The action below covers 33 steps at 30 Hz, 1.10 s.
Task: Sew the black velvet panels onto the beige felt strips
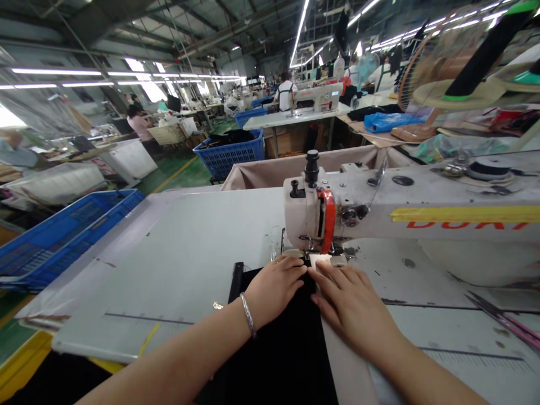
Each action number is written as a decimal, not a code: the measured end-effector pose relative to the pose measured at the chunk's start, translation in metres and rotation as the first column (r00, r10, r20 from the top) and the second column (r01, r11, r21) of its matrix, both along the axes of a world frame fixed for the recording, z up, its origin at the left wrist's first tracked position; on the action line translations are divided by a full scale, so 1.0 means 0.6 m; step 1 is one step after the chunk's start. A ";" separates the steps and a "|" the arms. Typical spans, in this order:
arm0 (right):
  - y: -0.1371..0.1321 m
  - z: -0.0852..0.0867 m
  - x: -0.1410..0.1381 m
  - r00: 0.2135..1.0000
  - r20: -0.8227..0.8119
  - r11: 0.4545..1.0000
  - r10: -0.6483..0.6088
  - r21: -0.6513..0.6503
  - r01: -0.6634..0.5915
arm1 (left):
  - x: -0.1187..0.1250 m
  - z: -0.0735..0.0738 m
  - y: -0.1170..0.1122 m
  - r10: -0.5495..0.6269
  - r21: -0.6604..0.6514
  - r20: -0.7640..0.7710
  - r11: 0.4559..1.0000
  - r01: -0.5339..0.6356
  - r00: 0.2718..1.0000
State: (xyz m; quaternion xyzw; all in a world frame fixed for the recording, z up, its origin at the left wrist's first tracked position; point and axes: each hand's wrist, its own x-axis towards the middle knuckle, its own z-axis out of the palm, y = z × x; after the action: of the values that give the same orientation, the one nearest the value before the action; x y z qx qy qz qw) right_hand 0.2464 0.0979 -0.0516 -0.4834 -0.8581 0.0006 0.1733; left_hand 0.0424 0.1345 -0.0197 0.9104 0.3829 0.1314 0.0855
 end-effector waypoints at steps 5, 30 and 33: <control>-0.004 0.000 -0.002 1.000 -0.005 1.000 -0.021 -0.002 0.021 | -0.005 -0.008 0.005 -0.006 0.029 -0.003 1.000 0.006 1.000; -0.241 0.002 0.032 0.974 0.014 0.941 0.225 0.254 -0.221 | -0.070 0.027 -0.235 -0.394 -0.117 -0.169 0.918 0.378 0.904; -0.243 0.004 0.032 0.978 0.015 0.942 0.207 0.267 -0.204 | -0.071 0.033 -0.233 -0.371 -0.114 -0.178 0.928 0.356 0.911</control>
State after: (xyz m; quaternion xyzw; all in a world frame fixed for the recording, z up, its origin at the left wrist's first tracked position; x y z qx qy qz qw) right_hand 0.2654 -0.0477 -0.0491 -0.3634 -0.8948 -0.0937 0.2417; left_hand -0.0004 -0.0056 0.0002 0.9700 0.2183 0.0074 0.1063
